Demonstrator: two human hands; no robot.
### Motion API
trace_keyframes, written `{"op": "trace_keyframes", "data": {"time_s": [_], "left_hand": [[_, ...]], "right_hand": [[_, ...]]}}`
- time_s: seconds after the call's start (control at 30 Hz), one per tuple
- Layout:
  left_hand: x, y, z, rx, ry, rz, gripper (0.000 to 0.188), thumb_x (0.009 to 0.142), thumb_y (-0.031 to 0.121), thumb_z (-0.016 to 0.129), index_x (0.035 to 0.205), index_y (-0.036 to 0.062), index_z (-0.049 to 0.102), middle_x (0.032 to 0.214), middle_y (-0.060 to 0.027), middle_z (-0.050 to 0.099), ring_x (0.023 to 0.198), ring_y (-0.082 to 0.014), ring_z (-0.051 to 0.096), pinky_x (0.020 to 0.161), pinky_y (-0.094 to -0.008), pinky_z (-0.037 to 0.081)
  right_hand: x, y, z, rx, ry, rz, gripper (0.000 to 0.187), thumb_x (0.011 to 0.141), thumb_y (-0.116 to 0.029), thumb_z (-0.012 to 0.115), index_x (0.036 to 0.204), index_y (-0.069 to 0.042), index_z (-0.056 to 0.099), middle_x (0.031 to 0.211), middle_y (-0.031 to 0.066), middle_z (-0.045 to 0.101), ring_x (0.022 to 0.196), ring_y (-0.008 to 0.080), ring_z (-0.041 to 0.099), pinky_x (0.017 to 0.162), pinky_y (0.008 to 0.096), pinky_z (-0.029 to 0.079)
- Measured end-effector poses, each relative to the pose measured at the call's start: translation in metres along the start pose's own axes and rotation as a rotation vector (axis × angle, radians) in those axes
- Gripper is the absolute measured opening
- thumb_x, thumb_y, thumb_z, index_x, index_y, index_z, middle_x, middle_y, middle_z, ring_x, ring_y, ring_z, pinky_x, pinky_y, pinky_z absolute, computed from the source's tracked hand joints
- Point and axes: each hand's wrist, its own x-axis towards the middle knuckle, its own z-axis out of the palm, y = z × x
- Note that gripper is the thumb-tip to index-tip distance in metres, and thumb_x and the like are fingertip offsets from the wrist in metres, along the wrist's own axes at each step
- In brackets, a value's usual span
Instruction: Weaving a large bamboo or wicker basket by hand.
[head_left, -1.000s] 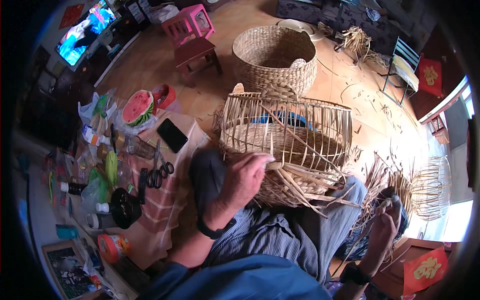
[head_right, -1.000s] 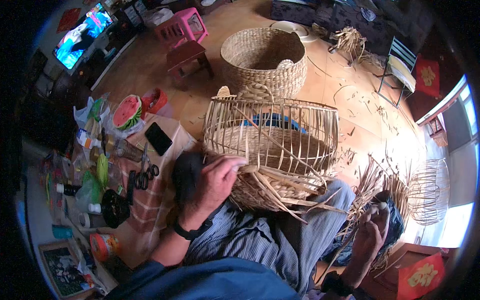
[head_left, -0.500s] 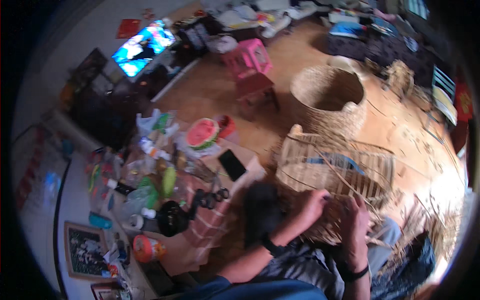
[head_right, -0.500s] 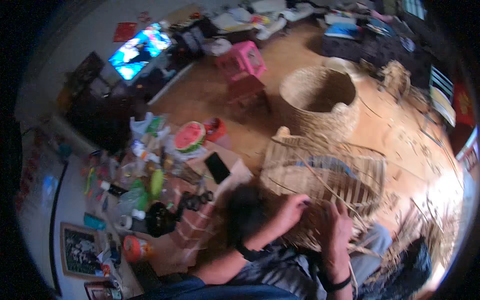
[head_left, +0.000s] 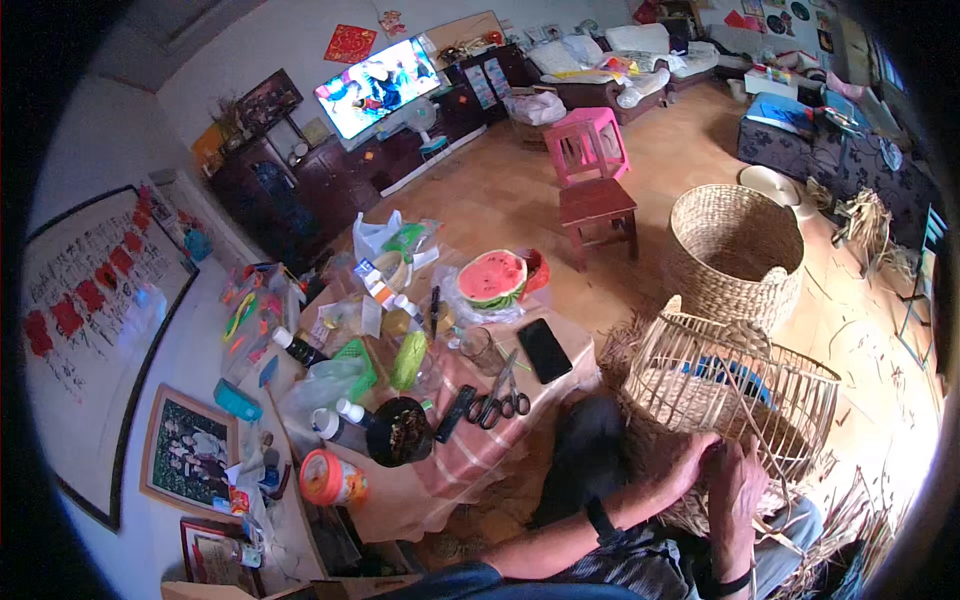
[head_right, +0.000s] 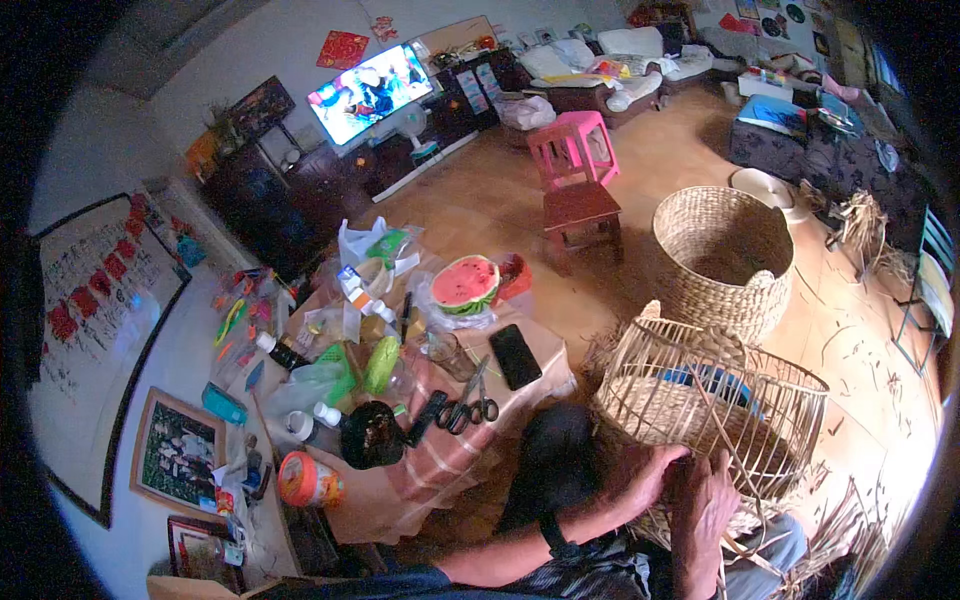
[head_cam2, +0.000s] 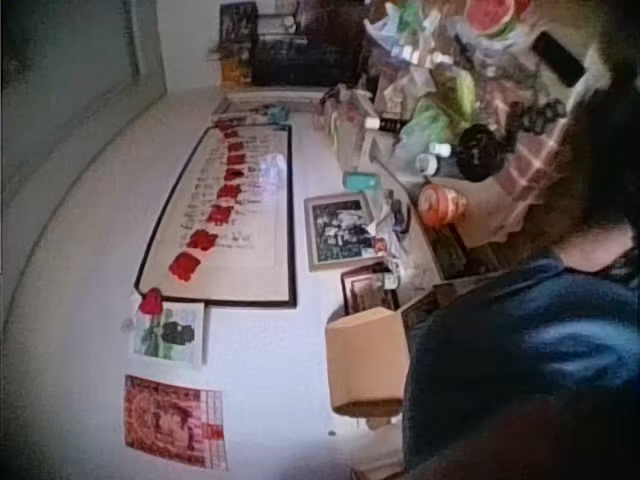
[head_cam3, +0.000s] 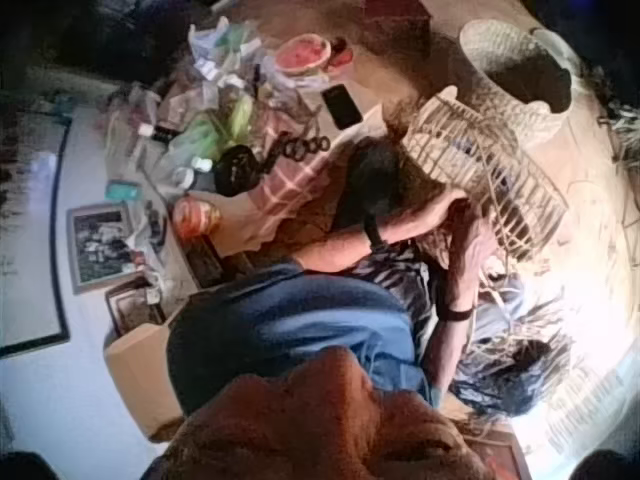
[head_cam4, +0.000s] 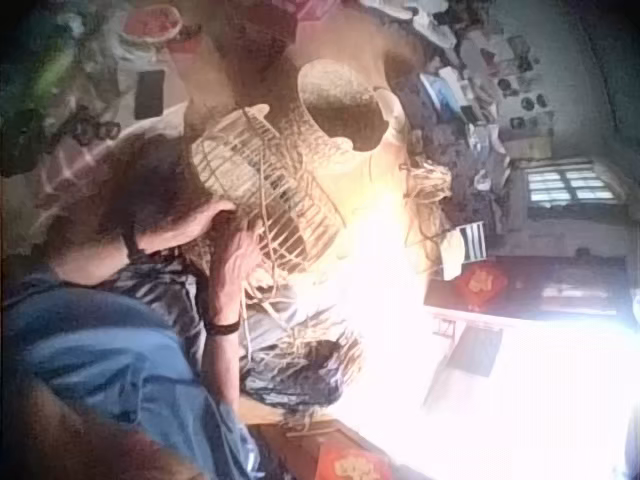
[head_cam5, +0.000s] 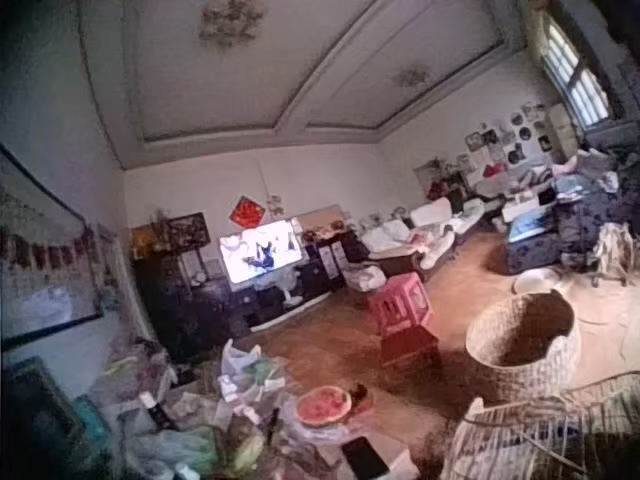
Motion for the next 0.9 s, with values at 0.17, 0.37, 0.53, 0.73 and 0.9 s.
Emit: {"op": "trace_keyframes", "data": {"time_s": [0.17,0.37,0.53,0.73,0.9], "left_hand": [[0.002,0.011,-0.008,0.043,-0.013,-0.002,0.028,0.081,-0.007,0.059,0.106,0.0017,0.07,0.084,-0.0248,0.07,0.08,-0.0413,0.071,0.07,-0.0474,0.053],[0.001,0.001,0.0,-0.11,0.028,-0.028,0.021,0.088,0.0,0.065,0.109,0.0037,0.068,0.089,-0.0214,0.072,0.086,-0.0396,0.072,0.075,-0.0442,0.055],[-0.007,-0.008,-0.001,0.008,-0.002,0.062,0.018,0.09,0.001,0.065,0.108,0.0027,0.066,0.099,-0.0196,0.072,0.094,-0.0371,0.071,0.081,-0.0425,0.055],[-0.009,-0.003,-0.017,0.16,-0.082,0.284,0.025,0.086,-0.003,0.062,0.11,0.0011,0.064,0.102,-0.0169,0.069,0.099,-0.0364,0.065,0.089,-0.0435,0.052],[-0.009,0.008,-0.018,0.157,0.015,0.264,0.01,0.087,0.003,0.059,0.098,0.0028,0.058,0.086,-0.0151,0.062,0.089,-0.0365,0.064,0.079,-0.0492,0.051]], "right_hand": [[-0.005,-0.001,0.009,0.217,0.158,0.046,0.018,0.081,-0.015,0.077,0.089,-0.008,0.062,0.099,0.0176,0.063,0.079,0.0372,0.069,0.061,0.0455,0.057],[-0.009,0.003,0.015,0.177,0.091,0.057,0.015,0.082,-0.013,0.075,0.094,-0.01,0.067,0.094,0.0126,0.061,0.089,0.0341,0.063,0.068,0.0457,0.054],[-0.015,0.014,0.002,0.131,0.076,0.022,0.025,0.081,-0.017,0.077,0.101,-0.007,0.065,0.1,0.0165,0.06,0.097,0.0394,0.06,0.08,0.0495,0.052],[-0.014,0.035,-0.013,-0.045,-0.11,-0.162,0.03,0.082,-0.017,0.065,0.106,0.0,0.06,0.105,0.0219,0.057,0.114,0.0428,0.054,0.095,0.0509,0.048],[-0.014,0.044,-0.014,-0.014,-0.269,-0.155,0.029,0.085,-0.018,0.061,0.106,0.001,0.062,0.108,0.0221,0.059,0.114,0.0431,0.054,0.093,0.0511,0.048]]}}
